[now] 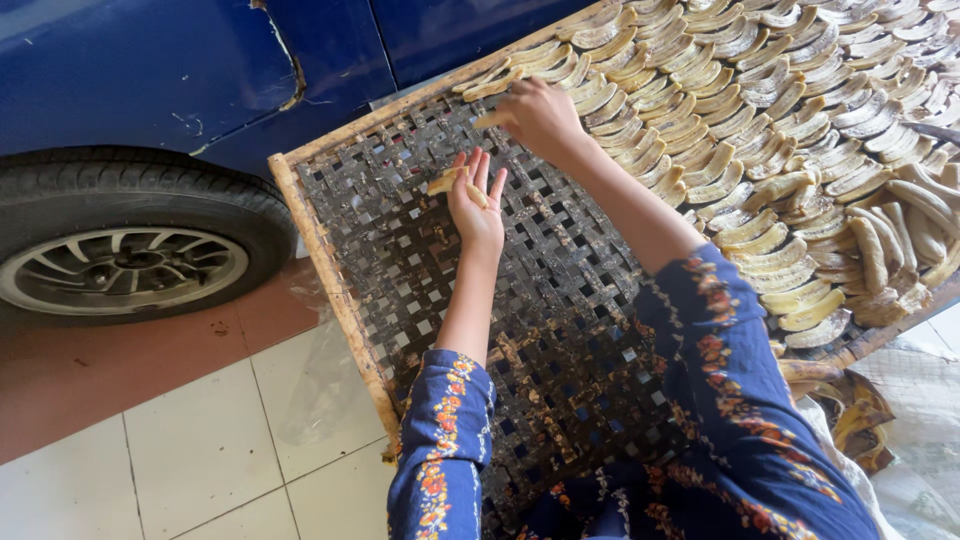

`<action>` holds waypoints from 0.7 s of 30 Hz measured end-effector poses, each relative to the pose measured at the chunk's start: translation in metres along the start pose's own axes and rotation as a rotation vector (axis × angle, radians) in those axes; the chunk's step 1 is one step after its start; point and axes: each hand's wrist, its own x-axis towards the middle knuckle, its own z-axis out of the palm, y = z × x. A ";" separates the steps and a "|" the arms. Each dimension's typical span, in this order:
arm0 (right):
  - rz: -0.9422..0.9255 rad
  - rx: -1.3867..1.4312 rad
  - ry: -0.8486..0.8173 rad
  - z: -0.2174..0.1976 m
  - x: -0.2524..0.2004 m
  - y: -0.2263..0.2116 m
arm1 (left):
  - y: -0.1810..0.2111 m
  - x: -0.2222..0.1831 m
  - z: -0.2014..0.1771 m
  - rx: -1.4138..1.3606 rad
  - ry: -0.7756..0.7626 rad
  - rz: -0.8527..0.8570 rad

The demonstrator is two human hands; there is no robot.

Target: The person picks up peeled bananas from a pile and places them individually onto a large woven drying rack to create organized rows.

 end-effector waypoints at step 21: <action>0.046 0.164 0.094 0.043 0.007 0.013 | 0.010 -0.009 0.015 0.033 0.010 -0.015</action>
